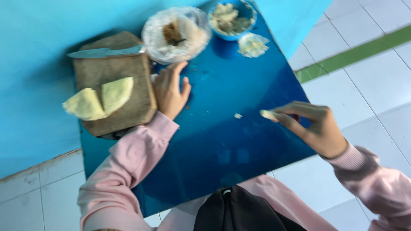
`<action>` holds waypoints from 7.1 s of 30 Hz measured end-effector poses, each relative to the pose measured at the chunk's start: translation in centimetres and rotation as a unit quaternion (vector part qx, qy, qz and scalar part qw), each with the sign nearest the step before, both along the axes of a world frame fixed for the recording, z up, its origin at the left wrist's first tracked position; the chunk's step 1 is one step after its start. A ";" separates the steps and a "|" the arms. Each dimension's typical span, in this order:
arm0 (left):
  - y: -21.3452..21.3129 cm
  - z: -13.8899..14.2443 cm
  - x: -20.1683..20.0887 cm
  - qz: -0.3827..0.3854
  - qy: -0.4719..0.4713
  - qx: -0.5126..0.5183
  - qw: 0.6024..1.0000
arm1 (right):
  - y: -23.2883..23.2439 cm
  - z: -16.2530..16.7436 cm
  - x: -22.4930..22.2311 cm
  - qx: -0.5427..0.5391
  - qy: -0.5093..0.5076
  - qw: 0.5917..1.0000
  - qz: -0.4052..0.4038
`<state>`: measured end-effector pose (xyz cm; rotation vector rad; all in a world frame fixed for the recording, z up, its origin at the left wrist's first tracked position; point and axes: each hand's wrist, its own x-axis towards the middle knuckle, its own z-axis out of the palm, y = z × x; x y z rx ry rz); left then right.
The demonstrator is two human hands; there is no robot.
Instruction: The person spoons brown filling from a plastic-lined bowl onto thin pastry wrappers, folds the wrappers over the filling into triangular pockets by hand, and stacks the folded pieces in a row on the table. A knife and a bowl of filling sit on a cutting board beside the work area.
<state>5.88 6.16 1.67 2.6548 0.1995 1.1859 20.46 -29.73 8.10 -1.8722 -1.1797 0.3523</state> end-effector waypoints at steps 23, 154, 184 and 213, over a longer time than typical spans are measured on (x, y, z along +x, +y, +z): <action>1.6 -1.3 -1.1 0.013 0.068 0.113 0.991 | -10.0 -26.6 -8.8 -0.013 0.656 0.690 -0.305; -8.0 -3.7 -4.2 -0.348 -0.012 -0.899 0.266 | 15.9 -2.0 -4.0 0.149 -0.316 0.909 0.227; -7.6 -2.5 -4.0 -0.341 0.044 -0.856 0.385 | 16.5 -5.2 0.9 0.051 0.499 0.865 0.029; -11.4 -3.0 -5.8 -0.389 0.172 -0.849 0.314 | 21.4 -4.6 0.2 0.080 -0.289 0.914 0.274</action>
